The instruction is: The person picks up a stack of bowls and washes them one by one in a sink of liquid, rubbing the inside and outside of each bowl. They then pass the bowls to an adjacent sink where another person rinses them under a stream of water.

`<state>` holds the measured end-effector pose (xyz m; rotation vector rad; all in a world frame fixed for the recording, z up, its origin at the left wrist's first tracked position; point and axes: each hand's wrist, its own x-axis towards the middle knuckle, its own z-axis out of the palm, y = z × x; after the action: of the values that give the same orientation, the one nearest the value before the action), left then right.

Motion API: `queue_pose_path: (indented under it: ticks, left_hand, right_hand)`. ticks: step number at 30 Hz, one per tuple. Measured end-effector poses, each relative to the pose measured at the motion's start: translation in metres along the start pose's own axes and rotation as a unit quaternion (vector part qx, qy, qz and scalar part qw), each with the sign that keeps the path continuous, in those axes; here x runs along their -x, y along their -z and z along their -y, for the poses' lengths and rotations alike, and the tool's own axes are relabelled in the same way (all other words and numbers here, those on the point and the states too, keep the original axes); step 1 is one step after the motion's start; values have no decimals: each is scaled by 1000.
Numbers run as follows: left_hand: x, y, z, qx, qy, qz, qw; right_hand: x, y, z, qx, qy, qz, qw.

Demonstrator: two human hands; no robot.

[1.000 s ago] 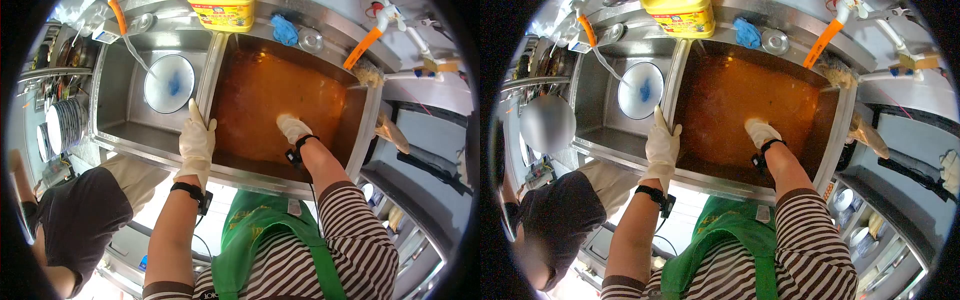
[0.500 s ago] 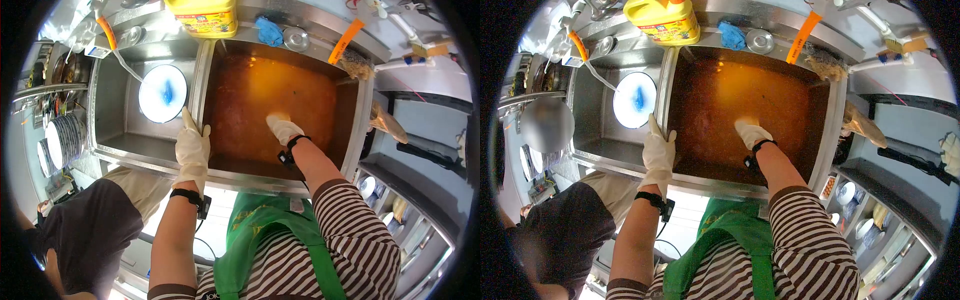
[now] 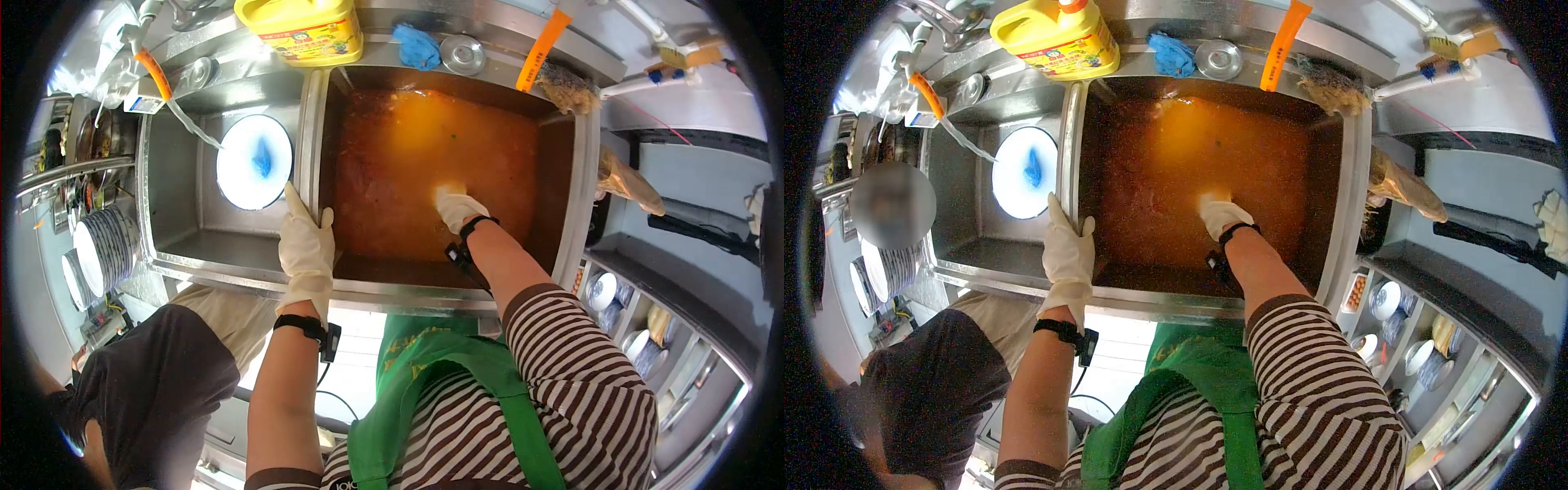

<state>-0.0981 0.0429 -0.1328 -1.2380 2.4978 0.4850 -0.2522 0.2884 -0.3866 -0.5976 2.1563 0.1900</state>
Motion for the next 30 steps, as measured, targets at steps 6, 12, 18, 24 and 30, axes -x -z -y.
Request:
queue_pose_path:
  ticks: [6,12,18,24,30]
  left_hand:
    - [0,2,0,12,-3,0,1000]
    - [0,1,1,-4,-6,-2,1000]
    - [-2,0,2,5,-2,-3,1000]
    - [-2,0,1,11,-2,-4,1000]
    - [0,4,-2,0,7,4,1000]
  right_hand:
    - [6,7,4,9,8,10,1000]
    - [72,19,-5,48,53,27,997]
    - [15,14,9,9,69,-86,994]
    - [-5,-10,1,-10,22,-11,1000]
    - [-2,-29,-11,-9,69,-74,995]
